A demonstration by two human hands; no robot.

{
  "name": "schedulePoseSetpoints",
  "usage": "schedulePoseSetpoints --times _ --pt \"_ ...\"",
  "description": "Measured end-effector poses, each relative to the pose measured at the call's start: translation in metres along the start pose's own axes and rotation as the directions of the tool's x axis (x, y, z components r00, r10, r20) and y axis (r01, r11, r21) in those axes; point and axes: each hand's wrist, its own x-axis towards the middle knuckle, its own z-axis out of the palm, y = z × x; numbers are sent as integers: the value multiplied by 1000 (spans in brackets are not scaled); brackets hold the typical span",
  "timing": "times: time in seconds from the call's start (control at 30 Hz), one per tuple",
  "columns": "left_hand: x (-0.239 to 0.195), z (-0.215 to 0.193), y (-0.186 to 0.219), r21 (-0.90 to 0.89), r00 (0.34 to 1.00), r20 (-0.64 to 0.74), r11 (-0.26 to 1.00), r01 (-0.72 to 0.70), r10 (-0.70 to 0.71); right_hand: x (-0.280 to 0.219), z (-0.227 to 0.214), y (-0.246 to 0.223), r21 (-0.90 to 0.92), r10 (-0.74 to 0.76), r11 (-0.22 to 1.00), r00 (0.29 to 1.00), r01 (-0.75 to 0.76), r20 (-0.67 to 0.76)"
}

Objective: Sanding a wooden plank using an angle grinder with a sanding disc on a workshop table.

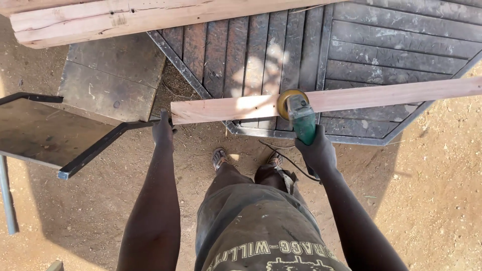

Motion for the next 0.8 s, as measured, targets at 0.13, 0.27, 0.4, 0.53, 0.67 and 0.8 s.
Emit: schedulePoseSetpoints --times 0.13,0.27,0.4,0.53,0.67,0.8 --pt "23 21 -11 236 972 -152 962 -139 178 32 -28 62 90 41 995 999 -37 -36" --pt "-44 80 15 728 821 -372 685 -31 433 69 -70 121 125 69 990 994 -58 -85" --pt "-130 193 10 927 630 -53 273 -257 775 107 -119 191 156 119 983 986 -100 -114" --pt "-196 316 -20 900 711 384 -67 -431 590 149 -164 269 177 169 973 977 -145 -129" --pt "-266 386 -23 748 616 623 -134 -650 482 189 -193 324 254 171 960 963 -115 -210" --pt "-249 428 -49 603 491 772 -221 -767 404 201 -207 328 359 208 928 942 -105 -263"
